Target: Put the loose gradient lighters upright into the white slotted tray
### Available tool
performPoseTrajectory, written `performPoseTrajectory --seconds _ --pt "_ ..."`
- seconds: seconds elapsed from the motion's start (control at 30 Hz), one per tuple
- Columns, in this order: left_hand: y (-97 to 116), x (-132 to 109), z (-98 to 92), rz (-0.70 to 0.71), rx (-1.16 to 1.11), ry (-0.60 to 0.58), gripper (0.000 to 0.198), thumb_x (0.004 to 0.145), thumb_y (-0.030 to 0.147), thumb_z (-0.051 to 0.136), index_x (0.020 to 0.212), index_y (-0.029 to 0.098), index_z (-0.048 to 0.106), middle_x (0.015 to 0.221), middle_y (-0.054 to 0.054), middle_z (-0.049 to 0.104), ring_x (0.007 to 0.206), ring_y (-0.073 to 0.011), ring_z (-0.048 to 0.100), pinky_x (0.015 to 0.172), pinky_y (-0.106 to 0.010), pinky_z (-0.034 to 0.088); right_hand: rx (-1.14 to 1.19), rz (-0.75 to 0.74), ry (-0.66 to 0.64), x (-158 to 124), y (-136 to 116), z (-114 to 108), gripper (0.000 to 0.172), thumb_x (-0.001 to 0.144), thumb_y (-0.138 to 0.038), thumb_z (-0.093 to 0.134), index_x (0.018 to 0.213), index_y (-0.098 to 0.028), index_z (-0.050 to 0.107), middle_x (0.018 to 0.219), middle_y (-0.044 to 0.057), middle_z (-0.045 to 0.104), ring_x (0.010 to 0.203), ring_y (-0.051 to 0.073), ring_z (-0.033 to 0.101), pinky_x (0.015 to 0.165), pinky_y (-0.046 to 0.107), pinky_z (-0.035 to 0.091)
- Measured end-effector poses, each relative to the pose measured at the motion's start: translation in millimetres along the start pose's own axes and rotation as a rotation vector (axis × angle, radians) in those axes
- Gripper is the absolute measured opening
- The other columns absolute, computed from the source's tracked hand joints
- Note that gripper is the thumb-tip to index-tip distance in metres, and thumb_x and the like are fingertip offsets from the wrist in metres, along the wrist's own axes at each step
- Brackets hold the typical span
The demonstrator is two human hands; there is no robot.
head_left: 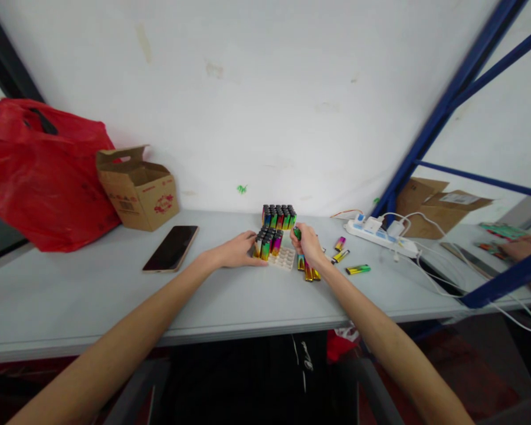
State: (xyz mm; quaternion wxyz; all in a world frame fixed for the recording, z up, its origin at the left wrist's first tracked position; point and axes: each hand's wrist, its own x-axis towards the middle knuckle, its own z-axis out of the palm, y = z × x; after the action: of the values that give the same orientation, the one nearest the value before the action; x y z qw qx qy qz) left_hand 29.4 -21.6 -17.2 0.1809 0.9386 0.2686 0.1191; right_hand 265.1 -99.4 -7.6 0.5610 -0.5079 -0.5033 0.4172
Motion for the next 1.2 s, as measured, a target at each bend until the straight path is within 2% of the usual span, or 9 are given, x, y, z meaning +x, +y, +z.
performPoseTrajectory --seconds 0.1,0.2,0.37,0.43,0.53,0.6,0.8,1.03,1.2 --pt "-0.1 0.3 0.0 0.003 0.008 -0.004 0.074 0.082 0.075 0.069 0.130 0.018 0.067 0.146 -0.015 0.057 0.135 -0.0361 0.053 0.119 -0.043 0.041 0.018 0.017 -0.014 1.6 0.3 -1.8 0.062 0.091 -0.078 0.045 0.063 -0.023 0.046 0.050 -0.008 0.027 0.042 0.008 0.019 0.040 0.024 0.015" --pt "-1.0 0.8 0.7 0.002 0.016 -0.007 0.075 0.082 0.075 0.068 0.131 0.018 0.066 0.145 -0.015 0.058 0.135 -0.0361 0.054 0.119 -0.043 0.041 0.065 -0.064 -0.068 2.0 -0.5 -3.1 0.064 0.088 -0.085 0.046 0.081 -0.022 0.057 0.057 -0.007 0.034 0.044 0.009 0.023 0.042 0.024 0.019" --pt "-2.2 0.4 1.8 0.009 0.021 0.004 0.079 0.083 0.074 0.068 0.137 0.017 0.062 0.144 -0.015 0.059 0.133 -0.0343 0.055 0.117 -0.041 0.042 -0.074 -0.260 -0.110 -1.9 -3.4 -4.1 0.055 0.093 -0.077 0.050 0.100 -0.023 0.062 0.069 -0.005 0.046 0.050 0.011 0.039 0.046 0.026 0.033" --pt "-2.4 0.2 2.1 0.010 0.028 0.007 0.079 0.083 0.075 0.067 0.136 0.017 0.063 0.143 -0.014 0.059 0.133 -0.0336 0.055 0.118 -0.040 0.041 -0.174 -0.325 -0.107 -3.3 -4.4 -4.7 0.049 0.096 -0.071 0.052 0.101 -0.023 0.061 0.072 -0.004 0.052 0.055 0.012 0.046 0.051 0.026 0.040" --pt "-3.0 0.7 2.4 0.017 0.033 0.014 0.078 0.082 0.077 0.067 0.132 0.017 0.065 0.143 -0.015 0.059 0.134 -0.0344 0.054 0.119 -0.041 0.040 -0.252 -0.411 -0.077 -3.8 -4.9 -5.0 0.041 0.094 -0.064 0.061 0.096 -0.023 0.062 0.084 0.000 0.061 0.074 0.015 0.059 0.066 0.027 0.049" --pt "-3.4 1.2 2.6 0.017 0.027 0.012 0.075 0.082 0.076 0.068 0.129 0.018 0.066 0.144 -0.015 0.059 0.134 -0.0352 0.053 0.119 -0.042 0.040 -0.283 -0.441 -0.063 -3.1 -4.0 -4.7 0.039 0.093 -0.061 0.065 0.095 -0.022 0.063 0.090 0.002 0.063 0.085 0.017 0.061 0.072 0.028 0.050" --pt "-4.1 1.3 3.0 0.007 0.029 0.007 0.075 0.082 0.076 0.067 0.130 0.019 0.066 0.143 -0.014 0.059 0.134 -0.0340 0.054 0.117 -0.040 0.041 -0.396 -0.487 -0.087 -1.5 2.7 -4.8 0.034 0.093 -0.056 0.066 0.096 -0.023 0.060 0.071 -0.004 0.056 0.066 0.015 0.056 0.067 0.029 0.048" --pt "-3.4 0.9 2.6 0.008 0.032 0.029 0.077 0.080 0.077 0.069 0.128 0.017 0.066 0.138 -0.015 0.062 0.128 -0.0346 0.058 0.114 -0.041 0.045 -0.598 -0.588 -0.122 -7.9 1.0 -4.0 0.027 0.096 -0.049 0.064 0.100 -0.025 0.054 0.067 -0.005 0.060 0.062 0.016 0.059 0.064 0.030 0.045" --pt "-1.6 0.3 1.5 -0.014 0.045 0.011 0.076 0.080 0.077 0.068 0.125 0.016 0.066 0.136 -0.016 0.061 0.128 -0.0351 0.058 0.114 -0.042 0.045 -0.623 -0.554 -0.117 -10.5 -1.1 -1.3 0.028 0.097 -0.052 0.064 0.099 -0.026 0.054 0.069 -0.003 0.064 0.061 0.017 0.059 0.062 0.029 0.045"
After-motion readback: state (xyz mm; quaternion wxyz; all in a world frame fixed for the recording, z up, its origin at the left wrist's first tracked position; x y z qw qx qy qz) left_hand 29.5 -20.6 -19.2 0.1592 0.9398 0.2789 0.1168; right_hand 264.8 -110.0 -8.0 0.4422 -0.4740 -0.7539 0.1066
